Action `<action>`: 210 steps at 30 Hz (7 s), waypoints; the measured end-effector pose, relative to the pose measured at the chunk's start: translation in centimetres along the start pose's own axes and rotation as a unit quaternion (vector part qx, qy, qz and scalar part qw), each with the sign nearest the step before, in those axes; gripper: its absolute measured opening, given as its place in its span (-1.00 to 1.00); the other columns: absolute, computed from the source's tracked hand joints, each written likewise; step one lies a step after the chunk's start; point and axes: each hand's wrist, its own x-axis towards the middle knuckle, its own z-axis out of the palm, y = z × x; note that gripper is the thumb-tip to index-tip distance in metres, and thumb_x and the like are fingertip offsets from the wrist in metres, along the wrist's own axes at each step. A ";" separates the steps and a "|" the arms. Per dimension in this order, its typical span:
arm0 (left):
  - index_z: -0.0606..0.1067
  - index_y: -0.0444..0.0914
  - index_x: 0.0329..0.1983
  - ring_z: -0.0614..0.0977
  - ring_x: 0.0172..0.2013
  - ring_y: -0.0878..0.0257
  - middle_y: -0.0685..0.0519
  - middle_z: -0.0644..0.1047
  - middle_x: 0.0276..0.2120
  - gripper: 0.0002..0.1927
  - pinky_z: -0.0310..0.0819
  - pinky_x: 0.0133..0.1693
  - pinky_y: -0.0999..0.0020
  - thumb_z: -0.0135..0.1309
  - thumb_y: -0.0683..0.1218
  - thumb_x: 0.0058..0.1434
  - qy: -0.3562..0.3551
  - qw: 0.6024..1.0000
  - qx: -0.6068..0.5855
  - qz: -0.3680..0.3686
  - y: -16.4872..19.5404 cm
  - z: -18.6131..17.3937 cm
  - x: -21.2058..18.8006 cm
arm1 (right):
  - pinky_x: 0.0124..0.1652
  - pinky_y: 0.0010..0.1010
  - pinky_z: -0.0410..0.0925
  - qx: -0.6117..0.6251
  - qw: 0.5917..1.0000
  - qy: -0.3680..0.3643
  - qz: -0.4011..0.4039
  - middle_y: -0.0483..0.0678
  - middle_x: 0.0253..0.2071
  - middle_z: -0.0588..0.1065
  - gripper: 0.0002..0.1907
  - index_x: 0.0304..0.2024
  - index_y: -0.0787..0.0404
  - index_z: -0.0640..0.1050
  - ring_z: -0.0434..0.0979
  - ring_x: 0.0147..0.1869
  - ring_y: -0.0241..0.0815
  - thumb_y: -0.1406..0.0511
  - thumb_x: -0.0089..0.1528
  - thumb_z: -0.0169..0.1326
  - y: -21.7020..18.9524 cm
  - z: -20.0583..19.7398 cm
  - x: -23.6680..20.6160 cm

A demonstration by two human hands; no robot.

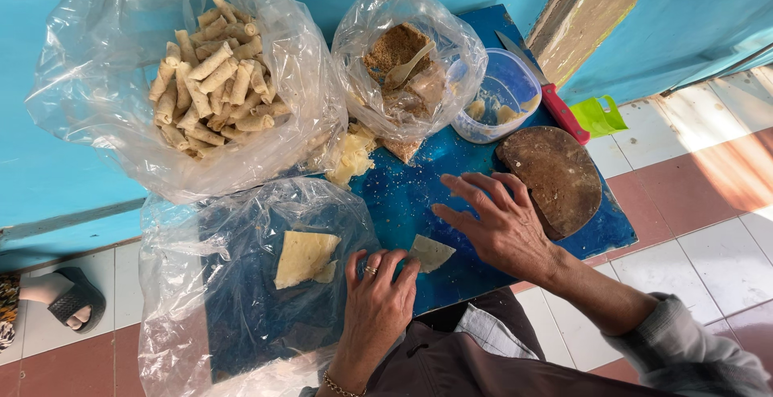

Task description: The person picks up a hollow rolled wafer from a plastic bag, scoops brown filling from a bag with a spoon, presses the filling into the wafer tube, and places the filled roll back into the bag of finished rolls. They repeat this cycle continuously, occasionally repositioning the wafer sheet and scraping filling off the spoon.

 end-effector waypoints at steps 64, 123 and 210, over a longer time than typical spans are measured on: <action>0.56 -0.24 -0.07 0.54 -0.01 0.12 0.05 0.52 -0.08 -0.76 0.21 0.17 -0.09 0.18 -0.20 0.17 0.003 0.999 -0.054 0.004 0.1 -0.6 0.4 | -0.36 -0.15 0.40 0.144 0.952 0.070 0.260 0.10 -0.50 0.56 -0.80 -0.25 0.17 0.69 0.59 -0.44 0.10 0.25 0.28 0.08 9.7 3.1 14.0; 0.65 -0.15 -0.21 0.45 0.08 0.13 0.05 0.48 0.08 -0.81 0.00 0.19 -0.12 0.30 -0.04 0.12 -0.027 0.997 0.001 -0.077 0.8 1.1 1.7 | -0.33 -0.49 0.38 0.432 0.852 0.051 0.291 -0.12 -0.40 0.55 -0.80 -0.06 0.24 0.66 0.48 -0.33 -0.40 0.34 0.34 0.07 7.4 -0.4 2.9; 0.54 -0.30 -0.25 0.59 -0.18 0.05 0.01 0.53 -0.27 -0.90 0.52 -0.19 0.15 0.21 -0.22 0.20 0.041 0.984 -0.130 -0.112 0.7 2.3 0.7 | -0.25 -0.24 0.39 0.294 0.944 -0.098 0.112 -0.13 -0.35 0.52 -0.88 -0.33 0.08 0.66 0.53 -0.18 -0.10 0.21 0.12 0.29 -2.7 2.2 2.0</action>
